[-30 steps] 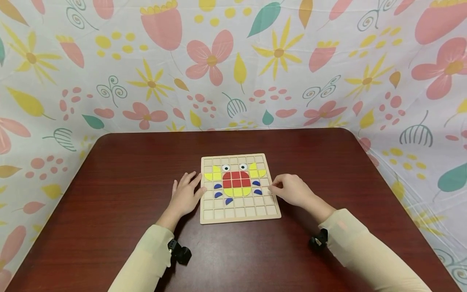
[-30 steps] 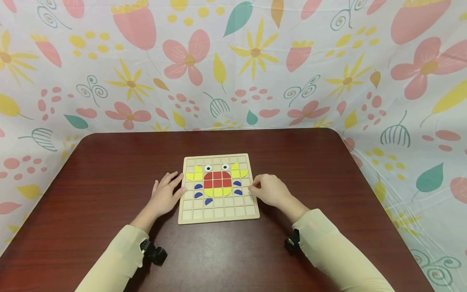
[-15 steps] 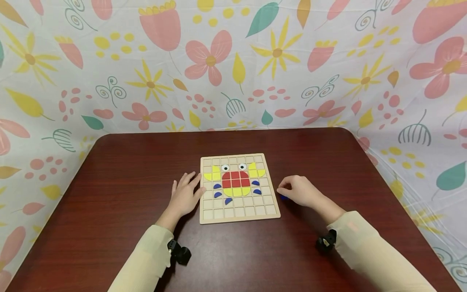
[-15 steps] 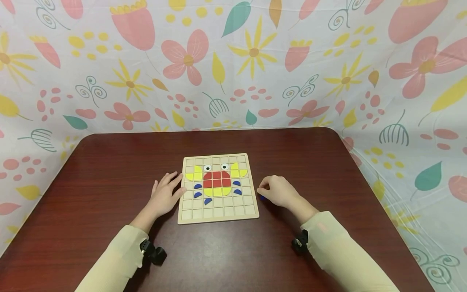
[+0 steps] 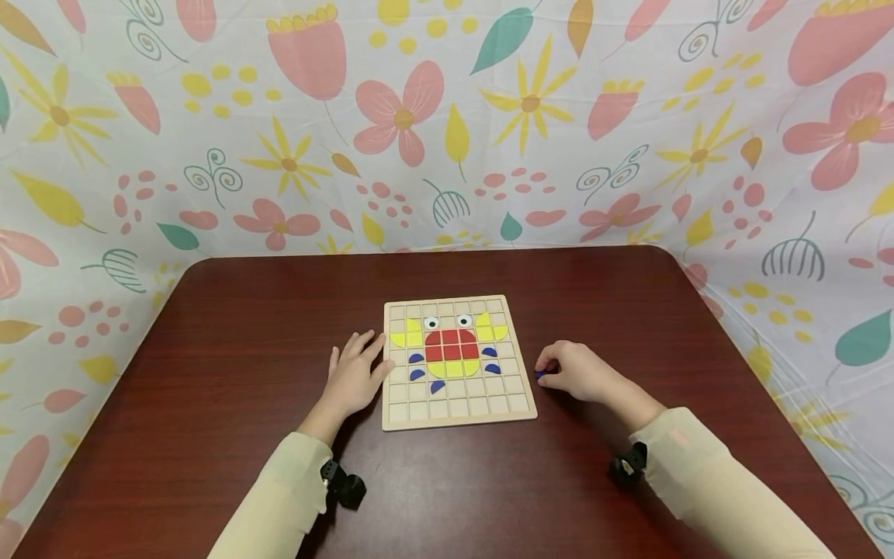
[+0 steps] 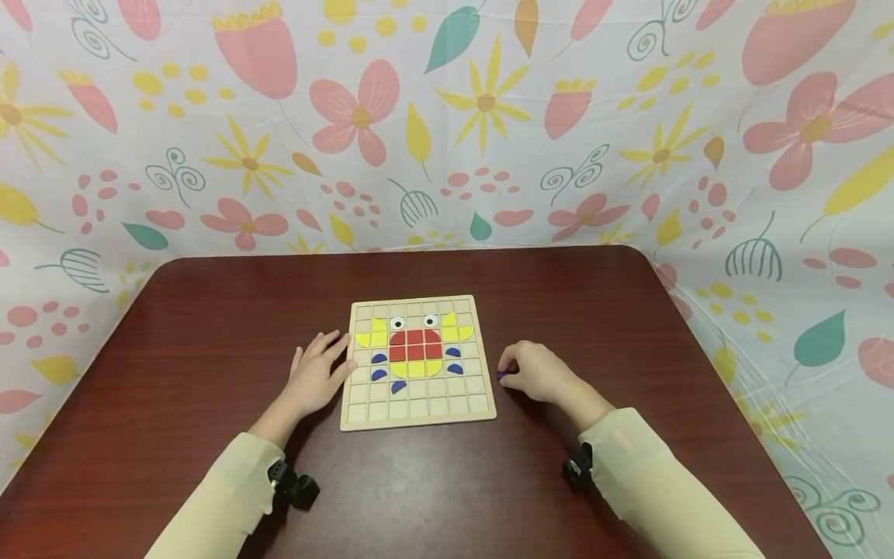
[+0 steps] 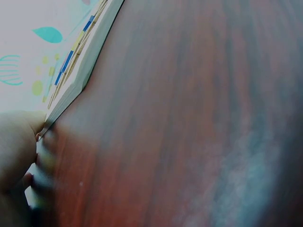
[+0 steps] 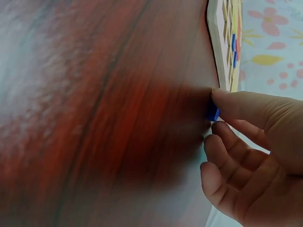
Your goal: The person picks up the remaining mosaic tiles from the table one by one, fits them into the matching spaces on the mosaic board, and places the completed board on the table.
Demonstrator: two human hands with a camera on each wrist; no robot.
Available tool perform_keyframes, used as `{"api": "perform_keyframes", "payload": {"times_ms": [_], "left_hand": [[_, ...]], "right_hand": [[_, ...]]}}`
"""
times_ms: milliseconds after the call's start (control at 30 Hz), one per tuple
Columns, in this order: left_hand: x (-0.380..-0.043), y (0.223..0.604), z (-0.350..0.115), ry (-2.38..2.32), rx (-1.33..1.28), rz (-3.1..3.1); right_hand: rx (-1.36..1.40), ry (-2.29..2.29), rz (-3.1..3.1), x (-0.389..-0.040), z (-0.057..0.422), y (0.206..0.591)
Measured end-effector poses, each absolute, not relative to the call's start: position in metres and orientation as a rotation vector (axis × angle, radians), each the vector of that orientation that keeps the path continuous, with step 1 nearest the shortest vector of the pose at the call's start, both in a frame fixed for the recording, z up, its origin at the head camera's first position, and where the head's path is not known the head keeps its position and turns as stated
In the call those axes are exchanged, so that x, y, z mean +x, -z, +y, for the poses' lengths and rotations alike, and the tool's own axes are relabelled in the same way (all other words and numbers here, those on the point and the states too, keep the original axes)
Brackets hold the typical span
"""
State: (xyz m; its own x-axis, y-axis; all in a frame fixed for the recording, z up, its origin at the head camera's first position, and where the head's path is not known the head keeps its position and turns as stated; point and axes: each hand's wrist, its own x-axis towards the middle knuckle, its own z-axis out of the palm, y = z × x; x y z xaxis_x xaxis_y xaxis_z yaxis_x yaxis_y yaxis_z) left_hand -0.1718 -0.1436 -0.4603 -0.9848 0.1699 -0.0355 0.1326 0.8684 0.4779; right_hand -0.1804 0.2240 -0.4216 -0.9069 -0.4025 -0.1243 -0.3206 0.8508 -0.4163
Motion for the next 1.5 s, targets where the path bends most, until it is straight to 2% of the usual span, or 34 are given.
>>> {"api": "perform_keyframes", "payload": {"times_ms": [467, 800, 1500], "left_hand": [[-0.171, 0.46, -0.144, -0.779, 0.234, 2.956], [-0.171, 0.46, -0.143, -0.778, 0.237, 2.963], [-0.171, 0.459, -0.143, -0.758, 0.241, 2.968]], "right_hand": [[-0.509, 0.675, 2.786, -0.181, 0.222, 0.422], [-0.301, 0.996, 2.601, -0.183, 0.221, 0.422], [-0.273, 1.278, 2.398, -0.182, 0.211, 0.419]]}}
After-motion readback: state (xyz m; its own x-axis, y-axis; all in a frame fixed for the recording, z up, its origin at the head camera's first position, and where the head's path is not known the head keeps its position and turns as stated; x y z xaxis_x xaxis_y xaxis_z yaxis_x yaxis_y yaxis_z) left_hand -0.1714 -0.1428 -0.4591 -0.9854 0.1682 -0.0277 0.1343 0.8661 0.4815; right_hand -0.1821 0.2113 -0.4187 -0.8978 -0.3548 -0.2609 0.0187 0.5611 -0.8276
